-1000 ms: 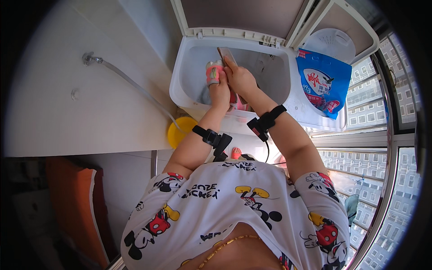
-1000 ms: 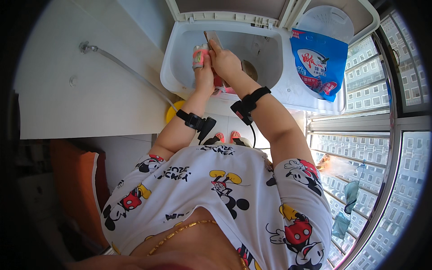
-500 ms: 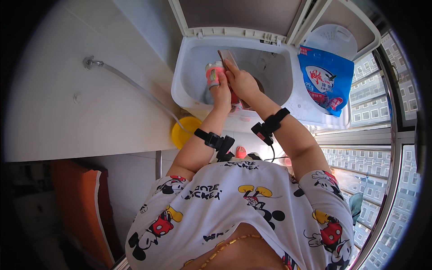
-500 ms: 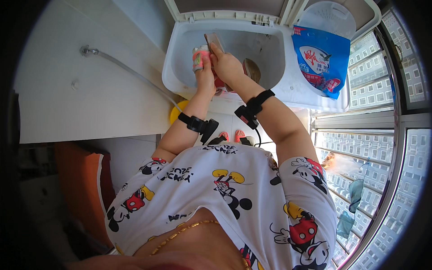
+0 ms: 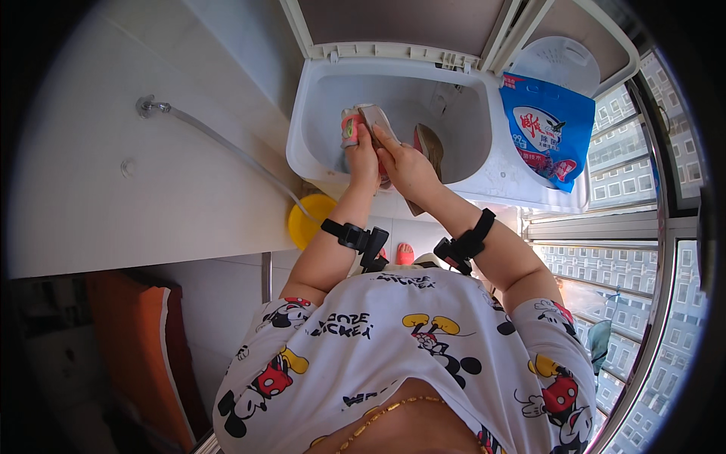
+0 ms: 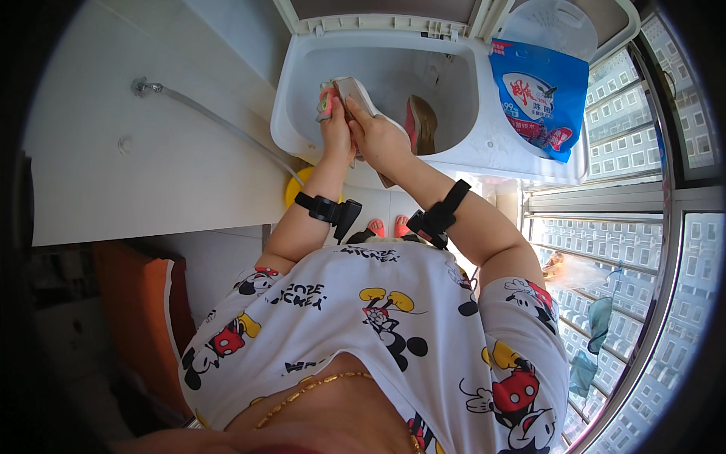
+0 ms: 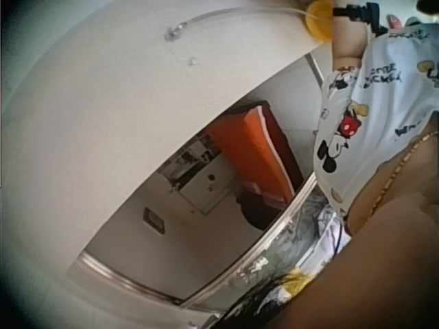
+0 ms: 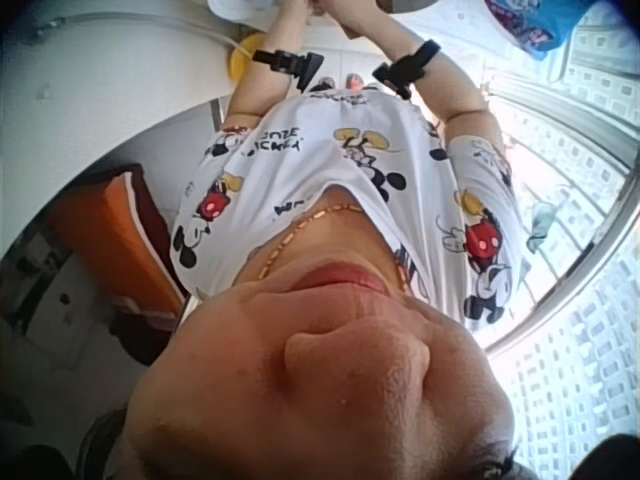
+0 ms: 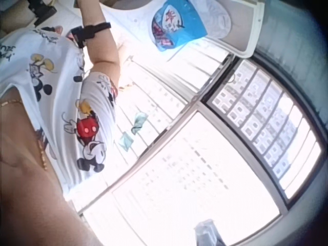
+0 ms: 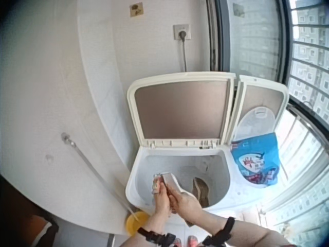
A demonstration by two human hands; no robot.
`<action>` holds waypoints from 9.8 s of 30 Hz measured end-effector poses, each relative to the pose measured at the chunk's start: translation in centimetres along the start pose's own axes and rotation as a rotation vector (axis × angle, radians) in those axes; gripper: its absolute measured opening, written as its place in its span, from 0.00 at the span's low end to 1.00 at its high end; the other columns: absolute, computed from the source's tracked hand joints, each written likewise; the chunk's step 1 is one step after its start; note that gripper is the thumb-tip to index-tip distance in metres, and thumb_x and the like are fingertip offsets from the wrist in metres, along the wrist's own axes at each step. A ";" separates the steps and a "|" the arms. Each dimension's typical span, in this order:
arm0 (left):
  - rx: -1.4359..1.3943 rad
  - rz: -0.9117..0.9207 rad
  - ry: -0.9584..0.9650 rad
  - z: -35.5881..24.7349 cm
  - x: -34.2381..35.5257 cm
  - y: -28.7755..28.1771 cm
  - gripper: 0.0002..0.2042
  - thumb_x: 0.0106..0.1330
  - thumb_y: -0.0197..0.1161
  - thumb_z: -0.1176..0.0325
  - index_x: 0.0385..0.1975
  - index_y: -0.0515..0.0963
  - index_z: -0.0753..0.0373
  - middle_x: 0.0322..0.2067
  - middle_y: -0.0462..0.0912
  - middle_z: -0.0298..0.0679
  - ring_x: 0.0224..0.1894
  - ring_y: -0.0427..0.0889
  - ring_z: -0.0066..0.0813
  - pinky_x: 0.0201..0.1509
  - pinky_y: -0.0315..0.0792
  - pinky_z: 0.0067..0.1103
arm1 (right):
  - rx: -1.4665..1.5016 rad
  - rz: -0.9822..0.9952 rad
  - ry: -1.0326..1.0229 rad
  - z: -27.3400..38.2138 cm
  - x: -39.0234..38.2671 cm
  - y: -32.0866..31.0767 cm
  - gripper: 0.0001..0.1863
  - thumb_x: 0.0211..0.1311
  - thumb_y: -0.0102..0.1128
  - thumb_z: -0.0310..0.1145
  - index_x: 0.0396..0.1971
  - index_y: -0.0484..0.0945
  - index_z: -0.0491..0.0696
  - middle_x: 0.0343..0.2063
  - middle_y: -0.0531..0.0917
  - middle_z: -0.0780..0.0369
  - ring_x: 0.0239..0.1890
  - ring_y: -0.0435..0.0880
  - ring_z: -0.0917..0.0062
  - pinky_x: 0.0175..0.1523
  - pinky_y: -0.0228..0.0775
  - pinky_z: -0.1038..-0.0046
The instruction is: The person scrubs a pink shoe with a brush over a small tub of water, rinsing it by dipping it into the water and continuing to scrub different parts of the shoe's surface.
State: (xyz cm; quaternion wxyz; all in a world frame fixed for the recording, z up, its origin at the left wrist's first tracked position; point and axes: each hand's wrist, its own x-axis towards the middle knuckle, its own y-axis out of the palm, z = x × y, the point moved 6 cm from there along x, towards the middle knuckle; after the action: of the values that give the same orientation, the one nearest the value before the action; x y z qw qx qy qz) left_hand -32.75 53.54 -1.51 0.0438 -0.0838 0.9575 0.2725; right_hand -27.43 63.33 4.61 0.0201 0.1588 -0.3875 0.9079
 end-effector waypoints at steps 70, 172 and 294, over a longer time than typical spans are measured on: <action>0.556 0.977 -0.274 8.7 -12.2 14.9 0.20 0.69 0.55 0.51 0.46 0.74 0.64 0.40 0.78 0.35 0.42 0.75 0.17 0.45 0.70 0.18 | -0.282 -0.541 0.382 -14.0 -13.3 -23.1 0.23 0.66 0.53 0.40 0.59 0.70 0.51 0.42 0.79 0.47 0.41 0.80 0.56 0.42 0.72 0.64; 1.271 0.817 -0.040 6.3 -16.4 19.2 0.17 0.62 0.49 0.60 0.17 0.74 0.65 0.16 0.76 0.43 0.23 0.77 0.34 0.32 0.69 0.28 | 0.213 -0.740 0.670 -19.5 -14.8 -21.1 0.22 0.66 0.47 0.45 0.58 0.69 0.57 0.30 0.82 0.46 0.37 0.82 0.53 0.41 0.73 0.60; 0.380 0.619 -0.675 7.4 -10.4 16.8 0.08 0.64 0.51 0.67 0.28 0.75 0.63 0.24 0.76 0.34 0.26 0.75 0.25 0.32 0.70 0.23 | -0.316 -0.452 0.057 -13.6 -11.6 -17.3 0.22 0.63 0.55 0.42 0.58 0.71 0.61 0.23 0.78 0.55 0.23 0.79 0.59 0.28 0.71 0.61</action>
State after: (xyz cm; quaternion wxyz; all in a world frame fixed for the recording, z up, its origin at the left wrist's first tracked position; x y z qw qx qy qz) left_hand -25.32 72.99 2.25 0.2829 0.3070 0.9025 0.1054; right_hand -17.34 86.13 4.30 0.2578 0.2104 -0.4781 0.8128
